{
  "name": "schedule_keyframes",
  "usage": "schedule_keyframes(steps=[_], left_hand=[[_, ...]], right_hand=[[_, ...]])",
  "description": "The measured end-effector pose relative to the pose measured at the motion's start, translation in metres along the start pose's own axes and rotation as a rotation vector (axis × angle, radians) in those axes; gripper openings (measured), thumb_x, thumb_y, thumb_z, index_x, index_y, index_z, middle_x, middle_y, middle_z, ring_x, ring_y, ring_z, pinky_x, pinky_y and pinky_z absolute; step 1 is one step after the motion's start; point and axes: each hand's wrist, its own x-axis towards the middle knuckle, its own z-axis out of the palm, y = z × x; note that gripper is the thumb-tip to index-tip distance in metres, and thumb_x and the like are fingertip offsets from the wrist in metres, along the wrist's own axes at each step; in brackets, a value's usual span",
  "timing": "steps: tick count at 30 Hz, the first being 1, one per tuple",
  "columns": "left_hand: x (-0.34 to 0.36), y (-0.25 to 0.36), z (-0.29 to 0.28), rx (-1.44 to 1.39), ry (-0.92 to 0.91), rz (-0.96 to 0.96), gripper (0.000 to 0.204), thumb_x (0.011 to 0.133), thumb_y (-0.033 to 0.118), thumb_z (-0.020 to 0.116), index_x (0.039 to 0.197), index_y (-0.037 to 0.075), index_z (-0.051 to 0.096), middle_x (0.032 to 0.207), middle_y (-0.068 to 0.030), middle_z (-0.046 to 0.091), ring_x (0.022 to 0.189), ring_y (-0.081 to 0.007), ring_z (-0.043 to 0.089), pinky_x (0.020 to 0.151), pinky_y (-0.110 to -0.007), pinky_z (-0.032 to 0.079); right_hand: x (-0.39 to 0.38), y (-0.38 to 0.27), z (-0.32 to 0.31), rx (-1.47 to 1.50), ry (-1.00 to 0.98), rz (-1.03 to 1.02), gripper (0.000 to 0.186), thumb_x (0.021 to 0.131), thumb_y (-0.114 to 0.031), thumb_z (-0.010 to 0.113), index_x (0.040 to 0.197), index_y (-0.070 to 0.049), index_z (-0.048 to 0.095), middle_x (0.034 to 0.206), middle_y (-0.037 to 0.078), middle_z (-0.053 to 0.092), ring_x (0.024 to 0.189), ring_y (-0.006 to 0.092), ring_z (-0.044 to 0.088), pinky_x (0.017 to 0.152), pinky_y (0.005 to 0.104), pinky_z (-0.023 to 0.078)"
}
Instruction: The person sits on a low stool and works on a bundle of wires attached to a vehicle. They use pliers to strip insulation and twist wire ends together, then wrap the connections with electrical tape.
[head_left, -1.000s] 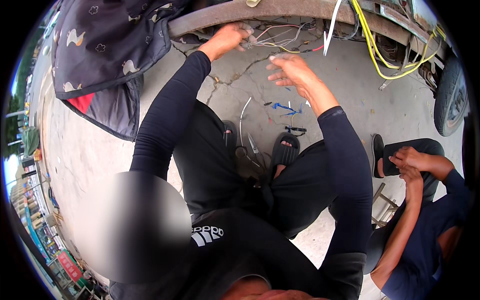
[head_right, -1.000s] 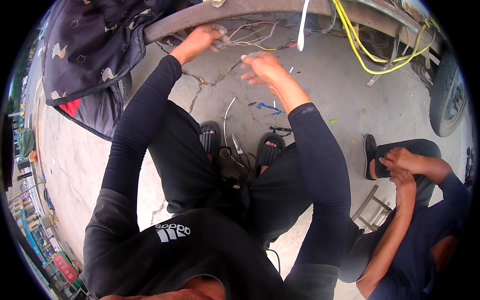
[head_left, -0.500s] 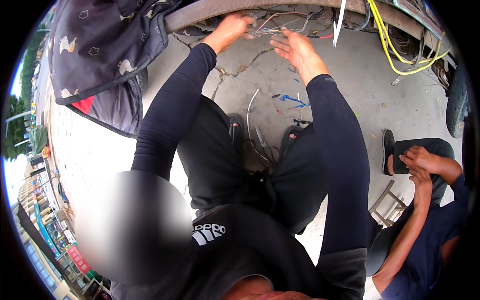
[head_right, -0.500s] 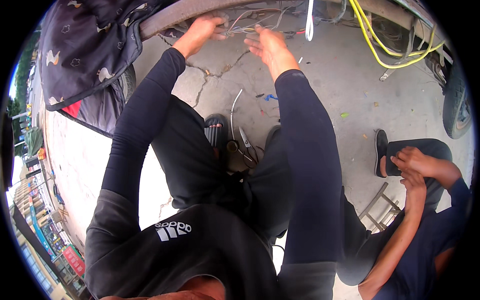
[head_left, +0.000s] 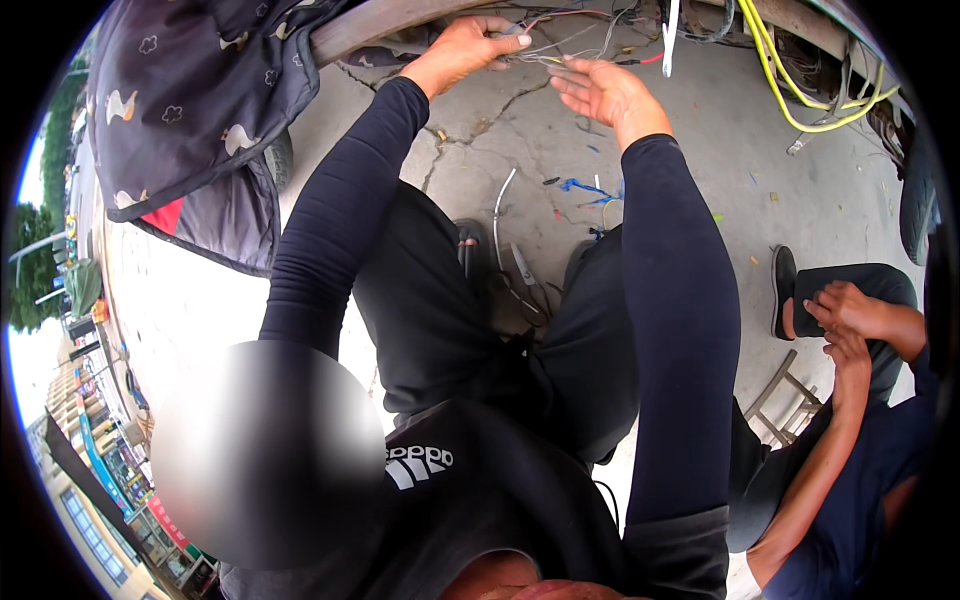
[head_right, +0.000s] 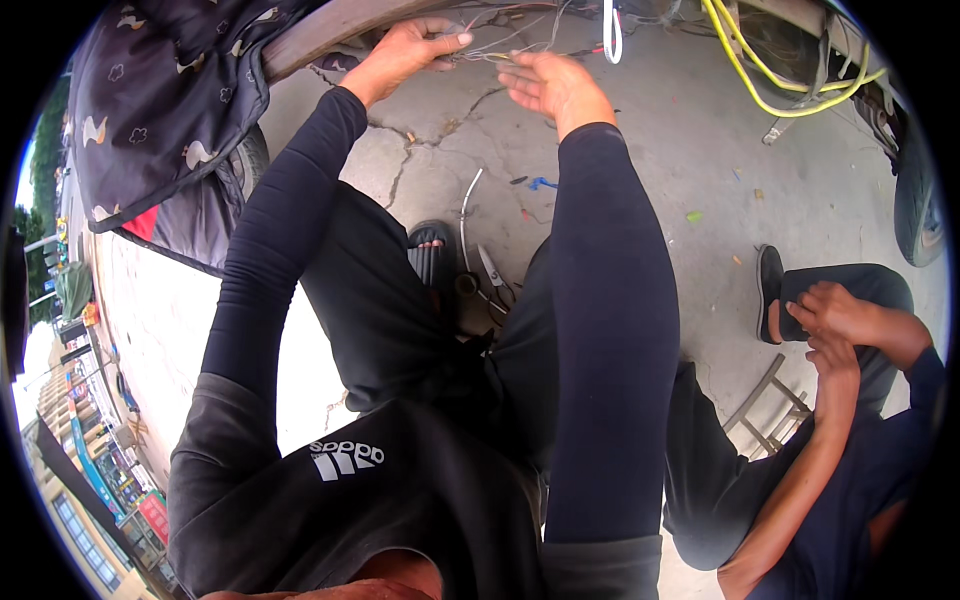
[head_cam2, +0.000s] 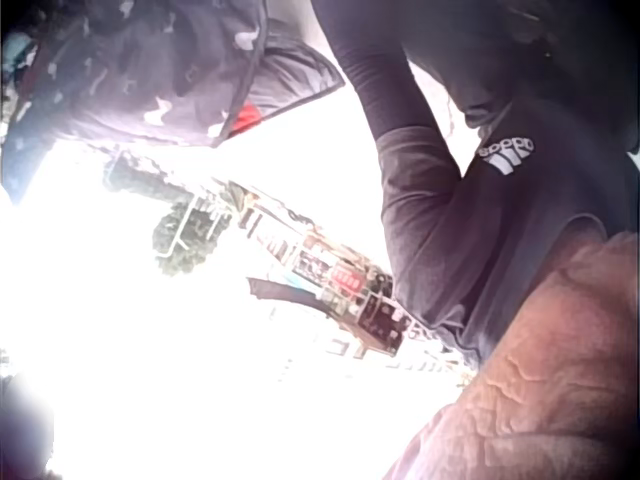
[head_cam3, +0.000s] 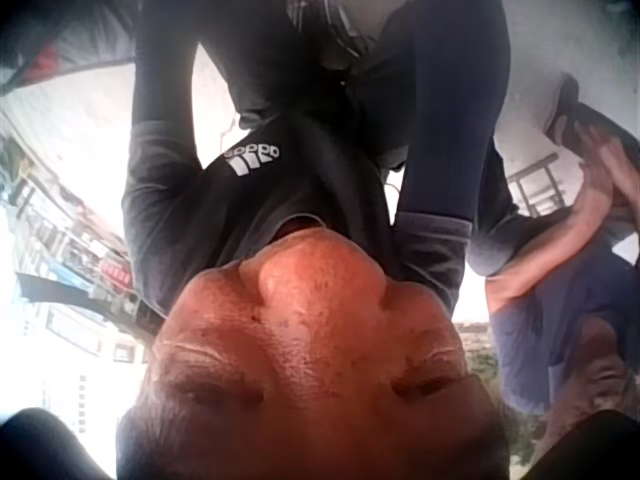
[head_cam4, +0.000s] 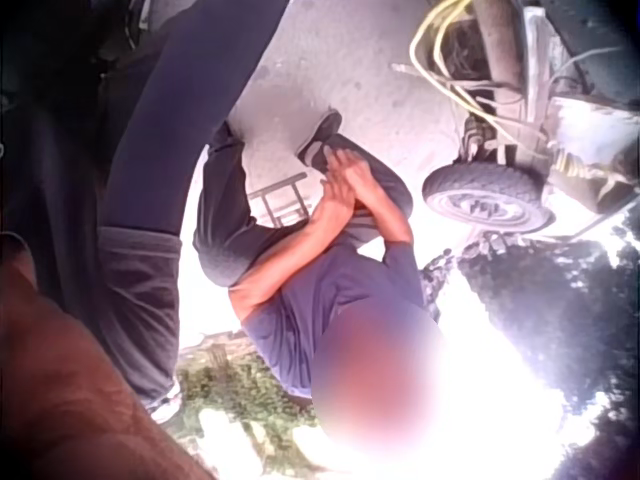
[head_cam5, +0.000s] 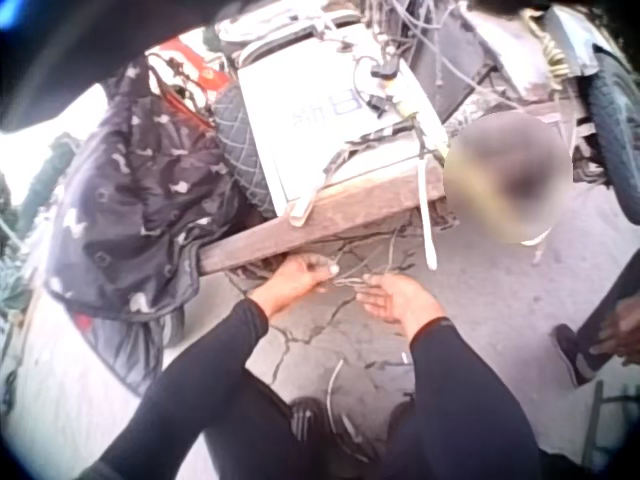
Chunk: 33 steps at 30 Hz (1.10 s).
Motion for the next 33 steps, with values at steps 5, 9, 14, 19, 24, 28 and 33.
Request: schedule_keyframes(steps=[5,9,14,19,24,28,33], left_hand=[[0.014,-0.007,0.012,-0.050,0.174,-0.033,0.054,0.094,0.043,0.061,0.122,-0.003,0.057,0.106,-0.0106,0.064,0.087,-0.0164,0.063,0.076,-0.029,0.052],[0.016,0.006,0.019,-0.017,0.090,-0.084,0.049,0.094,0.043,0.060,0.111,-0.002,0.061,0.104,-0.0107,0.065,0.082,-0.0141,0.063,0.066,-0.029,0.048],[0.020,0.014,0.017,0.201,-0.062,-0.067,0.044,0.092,0.040,0.062,0.110,0.000,0.062,0.104,-0.0093,0.065,0.083,-0.0136,0.063,0.065,-0.028,0.048],[0.039,-0.009,0.023,0.025,0.048,-0.054,0.043,0.088,0.037,0.067,0.114,0.003,0.062,0.104,-0.0081,0.065,0.088,-0.0134,0.062,0.069,-0.029,0.050],[0.047,0.005,0.025,-0.091,0.012,-0.089,0.044,0.088,0.036,0.068,0.115,0.002,0.062,0.104,-0.0071,0.065,0.090,-0.0148,0.062,0.073,-0.029,0.052],[0.049,0.008,0.027,0.001,-0.007,-0.156,0.045,0.088,0.039,0.068,0.113,0.001,0.063,0.104,-0.0081,0.064,0.090,-0.0168,0.061,0.073,-0.031,0.055],[0.053,0.015,0.033,0.086,-0.045,-0.171,0.049,0.086,0.041,0.069,0.110,-0.002,0.065,0.102,-0.0102,0.064,0.088,-0.0182,0.062,0.073,-0.031,0.056]], right_hand=[[-0.004,-0.001,-0.009,-0.050,-0.074,0.009,0.022,0.096,-0.021,0.062,0.115,-0.011,0.059,0.117,0.006,0.068,0.103,0.0196,0.067,0.081,0.0328,0.054],[-0.002,-0.002,-0.017,-0.065,-0.060,0.020,0.023,0.096,-0.021,0.062,0.115,-0.010,0.060,0.119,0.005,0.067,0.105,0.0194,0.066,0.081,0.0330,0.054],[0.006,-0.002,-0.024,-0.087,-0.083,-0.002,0.025,0.094,-0.020,0.065,0.116,-0.010,0.061,0.119,0.003,0.065,0.107,0.0198,0.065,0.082,0.0337,0.054],[0.010,-0.002,-0.029,-0.116,-0.112,-0.061,0.030,0.093,-0.022,0.067,0.118,-0.007,0.058,0.118,0.004,0.064,0.108,0.0198,0.064,0.086,0.0345,0.052],[0.002,-0.007,-0.034,-0.156,-0.152,-0.113,0.034,0.093,-0.024,0.067,0.120,-0.006,0.055,0.119,0.006,0.063,0.108,0.0196,0.064,0.087,0.0340,0.052],[-0.003,-0.006,-0.037,-0.218,-0.175,-0.112,0.033,0.094,-0.024,0.066,0.118,-0.006,0.056,0.119,0.006,0.065,0.109,0.0191,0.063,0.092,0.0353,0.049],[0.003,-0.005,-0.044,-0.227,-0.193,-0.128,0.034,0.094,-0.023,0.065,0.121,-0.006,0.053,0.122,0.005,0.061,0.112,0.0196,0.062,0.091,0.0330,0.050]])
